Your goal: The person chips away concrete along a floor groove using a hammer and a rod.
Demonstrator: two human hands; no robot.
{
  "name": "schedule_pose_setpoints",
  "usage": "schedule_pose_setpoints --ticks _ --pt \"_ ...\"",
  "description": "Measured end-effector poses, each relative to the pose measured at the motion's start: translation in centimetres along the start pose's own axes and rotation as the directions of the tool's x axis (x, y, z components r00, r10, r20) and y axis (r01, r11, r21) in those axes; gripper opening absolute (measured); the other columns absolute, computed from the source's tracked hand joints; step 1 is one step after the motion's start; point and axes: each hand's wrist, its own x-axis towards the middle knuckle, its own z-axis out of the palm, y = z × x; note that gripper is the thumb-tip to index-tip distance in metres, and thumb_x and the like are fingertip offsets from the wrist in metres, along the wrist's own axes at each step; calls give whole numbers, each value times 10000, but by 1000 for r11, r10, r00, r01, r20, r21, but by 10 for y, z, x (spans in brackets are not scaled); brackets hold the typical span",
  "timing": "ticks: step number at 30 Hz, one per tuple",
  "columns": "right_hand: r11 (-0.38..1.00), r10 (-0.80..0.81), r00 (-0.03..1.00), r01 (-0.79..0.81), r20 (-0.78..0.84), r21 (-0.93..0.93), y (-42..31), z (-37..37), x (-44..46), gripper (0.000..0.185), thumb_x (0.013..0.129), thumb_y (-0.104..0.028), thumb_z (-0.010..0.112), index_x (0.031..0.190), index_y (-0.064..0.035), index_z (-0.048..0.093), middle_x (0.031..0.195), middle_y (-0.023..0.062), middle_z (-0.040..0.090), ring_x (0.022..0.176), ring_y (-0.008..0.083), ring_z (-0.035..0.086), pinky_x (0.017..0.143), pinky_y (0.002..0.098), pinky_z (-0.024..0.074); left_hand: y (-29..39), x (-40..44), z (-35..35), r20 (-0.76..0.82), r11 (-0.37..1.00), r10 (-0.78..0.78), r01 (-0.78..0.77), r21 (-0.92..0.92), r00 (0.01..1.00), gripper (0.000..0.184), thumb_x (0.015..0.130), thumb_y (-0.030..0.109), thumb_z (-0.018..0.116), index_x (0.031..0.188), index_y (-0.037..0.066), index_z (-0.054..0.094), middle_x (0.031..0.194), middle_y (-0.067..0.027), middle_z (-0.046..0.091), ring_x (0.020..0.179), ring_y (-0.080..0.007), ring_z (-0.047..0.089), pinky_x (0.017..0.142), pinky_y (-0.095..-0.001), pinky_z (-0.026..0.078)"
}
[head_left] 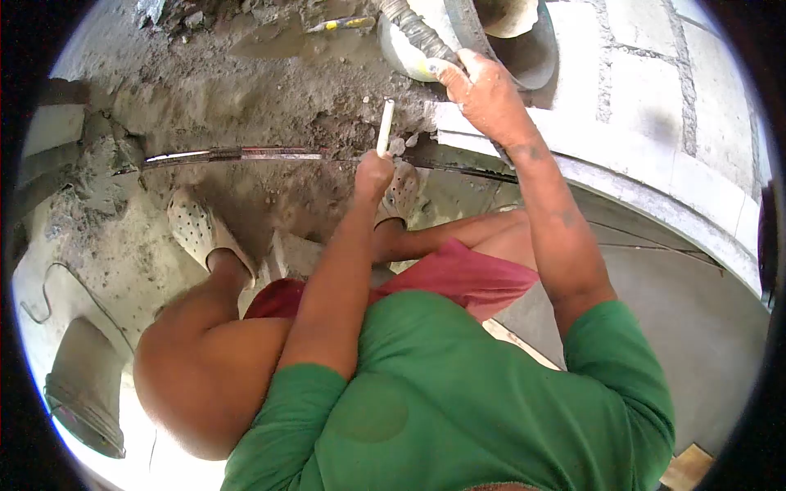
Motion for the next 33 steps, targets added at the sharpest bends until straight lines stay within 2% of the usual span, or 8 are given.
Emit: schedule_pose_setpoints --ticks 6,9,12,17,21,25,28,33 --pt "976 42 998 -30 53 -214 40 55 -7 496 947 -424 588 1049 60 620 902 319 655 894 492 636 789 525 514 7 2 -3 12 1000 -16 17 -13 1000 399 950 340 526 1030 -41 614 1045 -315 652 1020 -481 620 862 -525 493" --pt "901 297 838 -88 458 -424 94 89 -13 528 943 -446 568 1081 57 650 974 311 670 949 448 660 850 530 516 0 11 6 3 1000 2 -2 30 1000 399 946 337 528 1041 -38 624 1049 -315 652 1024 -480 620 867 -524 495" --pt "876 366 807 -131 463 -464 83 92 9 547 926 -458 584 1038 69 677 989 318 666 984 439 656 873 510 511 4 15 -2 5 999 -10 10 36 1000 396 943 334 532 1042 -36 631 1059 -310 653 1030 -475 622 873 -524 497" --pt "969 -76 977 120 201 -217 39 43 53 491 927 -425 596 986 59 655 877 310 657 866 481 648 770 508 523 -1 14 3 60 995 -91 93 -35 994 392 937 329 544 1038 -40 631 1032 -304 655 1025 -467 627 868 -523 504" --pt "910 -410 845 406 -344 -87 -38 4 58 393 928 -398 636 977 -8 619 804 312 635 822 484 636 680 509 523 1 8 -1 -7 998 20 -19 58 1000 407 938 334 546 1054 -50 617 1048 -306 647 1007 -466 631 854 -527 505" --pt "970 -126 989 107 -74 -217 52 72 6 491 930 -446 620 1021 35 597 816 312 652 770 485 651 654 531 531 3 7 -6 47 1000 -6 7 -1 999 405 934 329 550 1050 -53 615 1044 -302 651 1001 -466 633 849 -527 505" --pt "878 379 808 -160 452 -451 131 92 -34 492 931 -424 587 1027 51 673 937 294 683 910 470 656 825 540 512 -10 12 2 81 999 -21 23 -29 996 412 923 332 566 1051 -57 612 1038 -303 652 992 -458 637 849 -520 506" --pt "899 372 834 -216 408 -380 126 54 -26 489 922 -398 591 1009 75 673 978 330 653 955 472 641 865 513 499 -28 10 15 259 991 -77 46 125 963 441 914 388 578 1042 -33 617 988 -285 664 988 -436 643 849 -504 513"
